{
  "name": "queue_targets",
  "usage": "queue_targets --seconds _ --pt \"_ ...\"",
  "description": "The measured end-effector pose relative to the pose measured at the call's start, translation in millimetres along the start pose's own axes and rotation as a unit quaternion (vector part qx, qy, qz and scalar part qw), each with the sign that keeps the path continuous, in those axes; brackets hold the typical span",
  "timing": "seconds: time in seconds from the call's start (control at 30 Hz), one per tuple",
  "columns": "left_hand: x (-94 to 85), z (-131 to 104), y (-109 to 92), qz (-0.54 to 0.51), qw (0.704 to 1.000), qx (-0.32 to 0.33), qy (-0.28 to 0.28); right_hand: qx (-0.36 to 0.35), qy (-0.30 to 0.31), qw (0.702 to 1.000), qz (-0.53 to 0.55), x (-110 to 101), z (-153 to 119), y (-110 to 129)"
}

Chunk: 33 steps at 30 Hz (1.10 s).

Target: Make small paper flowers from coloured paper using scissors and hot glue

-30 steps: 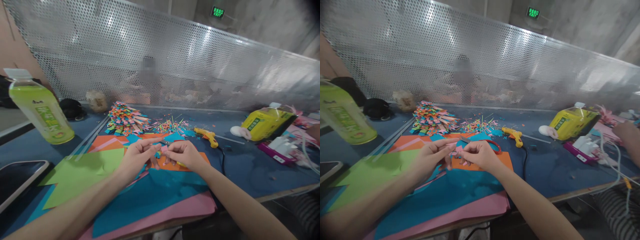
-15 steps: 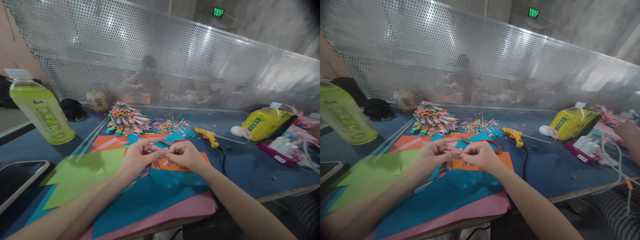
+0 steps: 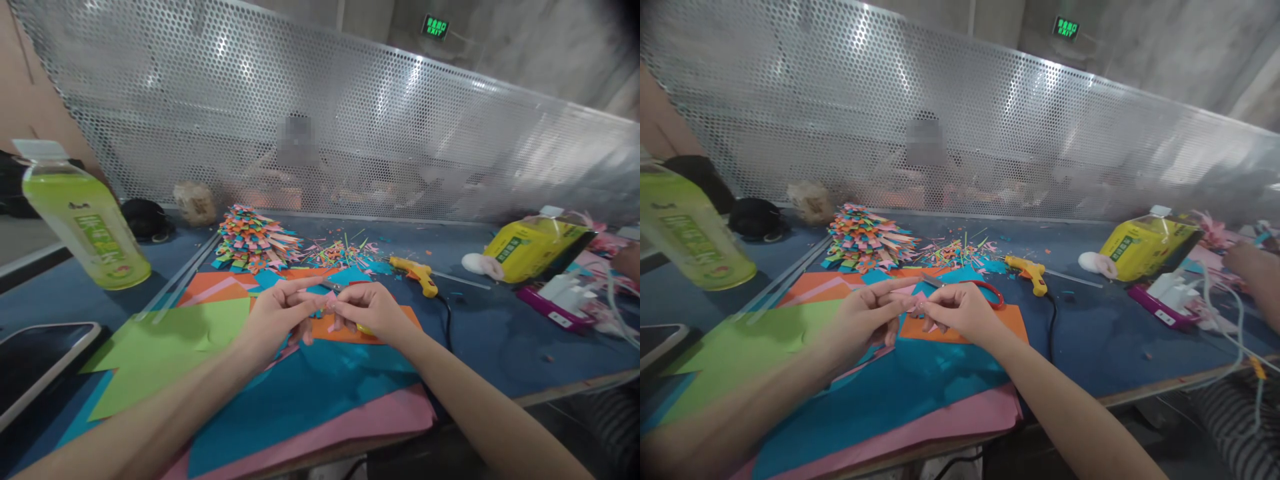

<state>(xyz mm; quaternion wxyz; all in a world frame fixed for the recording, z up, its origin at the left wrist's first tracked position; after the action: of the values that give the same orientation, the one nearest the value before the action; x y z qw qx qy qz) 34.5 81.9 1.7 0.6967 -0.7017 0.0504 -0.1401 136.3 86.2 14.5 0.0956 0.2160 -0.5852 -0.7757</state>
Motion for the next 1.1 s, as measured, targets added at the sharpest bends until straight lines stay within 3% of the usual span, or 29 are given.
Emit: queue_targets --seconds 0.17,0.47,0.73,1.1 --pt "-2.4 2.2 4.7 0.008 1.000 -0.019 -0.006 -0.020 -0.012 0.999 -0.036 -5.5 -0.1 -2.9" --pt "0.3 -1.5 -10.3 0.050 0.998 0.034 -0.004 -0.008 -0.013 1.000 -0.014 -1.7 -0.3 -5.1" --pt "-1.9 0.5 -1.7 -0.004 1.000 0.000 -0.007 -0.037 0.009 0.999 -0.008 1.2 -2.6 6.7" --pt "-0.4 1.9 1.9 -0.021 1.000 -0.017 0.003 -0.063 -0.033 0.993 -0.090 -6.6 -4.4 13.7"
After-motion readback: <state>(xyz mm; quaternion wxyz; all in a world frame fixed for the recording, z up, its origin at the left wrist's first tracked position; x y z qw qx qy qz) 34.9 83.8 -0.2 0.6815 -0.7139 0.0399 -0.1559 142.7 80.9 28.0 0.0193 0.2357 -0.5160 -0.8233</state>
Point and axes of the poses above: each hand's wrist, its own z-axis towards the middle knuckle, its own x-axis out of the palm, y = z × x, the point moved 9 cm from there along z, towards the middle knuckle, and after that the axes turned 2 degrees about -z, right-handed, at the moved point
